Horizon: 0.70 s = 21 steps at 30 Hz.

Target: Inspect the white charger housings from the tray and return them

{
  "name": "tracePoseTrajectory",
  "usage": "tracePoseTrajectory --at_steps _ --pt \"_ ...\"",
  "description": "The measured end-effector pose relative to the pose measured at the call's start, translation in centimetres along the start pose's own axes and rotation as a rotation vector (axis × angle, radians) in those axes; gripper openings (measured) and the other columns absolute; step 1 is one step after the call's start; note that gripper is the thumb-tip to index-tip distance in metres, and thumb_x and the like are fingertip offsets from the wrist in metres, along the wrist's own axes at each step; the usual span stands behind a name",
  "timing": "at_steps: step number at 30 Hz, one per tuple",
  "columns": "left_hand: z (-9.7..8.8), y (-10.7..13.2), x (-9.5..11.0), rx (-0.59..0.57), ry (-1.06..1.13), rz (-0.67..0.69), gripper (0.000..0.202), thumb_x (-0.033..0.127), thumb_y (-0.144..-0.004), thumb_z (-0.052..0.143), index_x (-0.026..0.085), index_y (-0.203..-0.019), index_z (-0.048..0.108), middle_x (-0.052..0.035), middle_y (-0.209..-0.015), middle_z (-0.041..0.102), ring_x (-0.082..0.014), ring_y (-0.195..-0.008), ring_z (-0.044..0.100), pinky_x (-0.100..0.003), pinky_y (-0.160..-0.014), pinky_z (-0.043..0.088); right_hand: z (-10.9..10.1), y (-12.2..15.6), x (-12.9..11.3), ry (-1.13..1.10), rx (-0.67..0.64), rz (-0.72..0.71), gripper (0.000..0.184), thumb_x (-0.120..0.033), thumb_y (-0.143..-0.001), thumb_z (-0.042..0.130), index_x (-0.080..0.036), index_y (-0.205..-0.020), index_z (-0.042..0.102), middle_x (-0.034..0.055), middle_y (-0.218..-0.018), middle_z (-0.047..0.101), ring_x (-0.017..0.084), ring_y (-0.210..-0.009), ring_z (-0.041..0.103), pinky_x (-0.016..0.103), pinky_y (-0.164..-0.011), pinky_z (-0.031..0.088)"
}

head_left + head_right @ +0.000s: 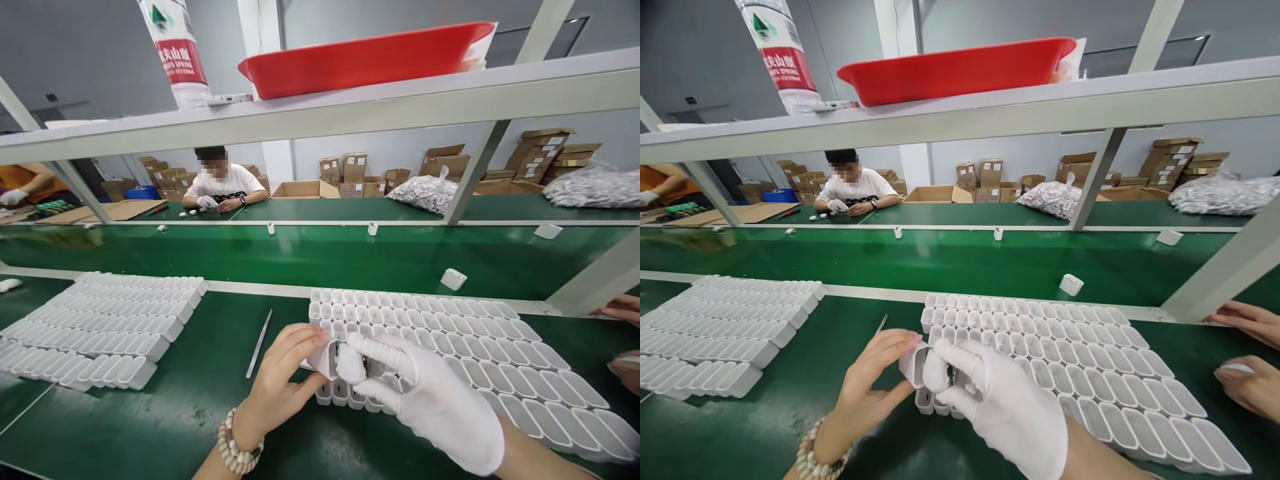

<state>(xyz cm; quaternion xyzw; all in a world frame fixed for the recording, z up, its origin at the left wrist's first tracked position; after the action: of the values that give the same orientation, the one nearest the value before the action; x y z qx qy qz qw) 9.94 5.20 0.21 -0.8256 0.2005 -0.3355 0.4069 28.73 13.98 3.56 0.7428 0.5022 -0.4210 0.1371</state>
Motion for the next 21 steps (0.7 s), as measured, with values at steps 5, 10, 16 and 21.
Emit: tracePoseTrajectory --at_steps 5,10,16,21 --pt "0.2 0.1 -0.2 0.003 0.04 -0.054 0.05 0.008 -0.088 0.07 0.024 -0.134 0.058 -0.0099 -0.113 0.073 -0.0248 -0.109 0.067 -0.04 -0.089 0.061 0.2 0.1 0.1 0.063 0.02 0.038 0.011 -0.019 -0.094 0.055 -0.027 -0.087 0.057 -0.004 -0.089 0.065 0.011 -0.077 0.063 0.023 -0.073 0.056" --pt "0.3 0.1 0.1 -0.014 0.04 -0.054 0.049 0.006 -0.088 0.069 0.023 -0.132 0.057 -0.0109 -0.114 0.072 -0.0253 -0.109 0.067 -0.041 -0.088 0.061 0.4 0.3 0.0 0.083 0.024 -0.035 0.016 -0.013 -0.095 0.048 -0.026 -0.087 0.053 -0.0049 -0.086 0.063 0.009 -0.075 0.061 0.019 -0.074 0.055" --pt "0.4 0.2 0.3 -0.043 0.081 -0.088 0.045 0.011 -0.088 0.071 0.024 -0.129 0.057 -0.0103 -0.112 0.073 -0.0255 -0.107 0.068 -0.041 -0.087 0.062 0.2 -0.5 0.1 -0.068 -0.113 0.115 0.008 -0.019 -0.091 0.06 -0.027 -0.088 0.06 -0.0038 -0.088 0.064 0.013 -0.08 0.062 0.024 -0.078 0.056" --pt "0.8 0.6 0.3 -0.01 0.169 -0.22 0.046 0.017 -0.086 0.077 0.026 -0.127 0.058 -0.0097 -0.112 0.072 -0.0262 -0.105 0.069 -0.042 -0.087 0.061 -0.3 -1.0 0.7 -0.325 -0.115 0.124 0.02 -0.041 -0.096 0.059 -0.025 -0.101 0.071 0.0029 -0.103 0.066 0.02 -0.098 0.064 0.036 -0.094 0.053"
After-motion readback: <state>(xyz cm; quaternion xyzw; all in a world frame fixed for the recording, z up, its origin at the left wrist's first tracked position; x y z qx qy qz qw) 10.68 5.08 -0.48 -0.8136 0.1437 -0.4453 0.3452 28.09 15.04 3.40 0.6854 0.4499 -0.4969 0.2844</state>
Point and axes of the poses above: each hand's wrist, its own y-axis away from the middle knuckle, its own z-axis out of the palm, x = y × z, the point moved 2 cm from there along -y, towards the middle knuckle
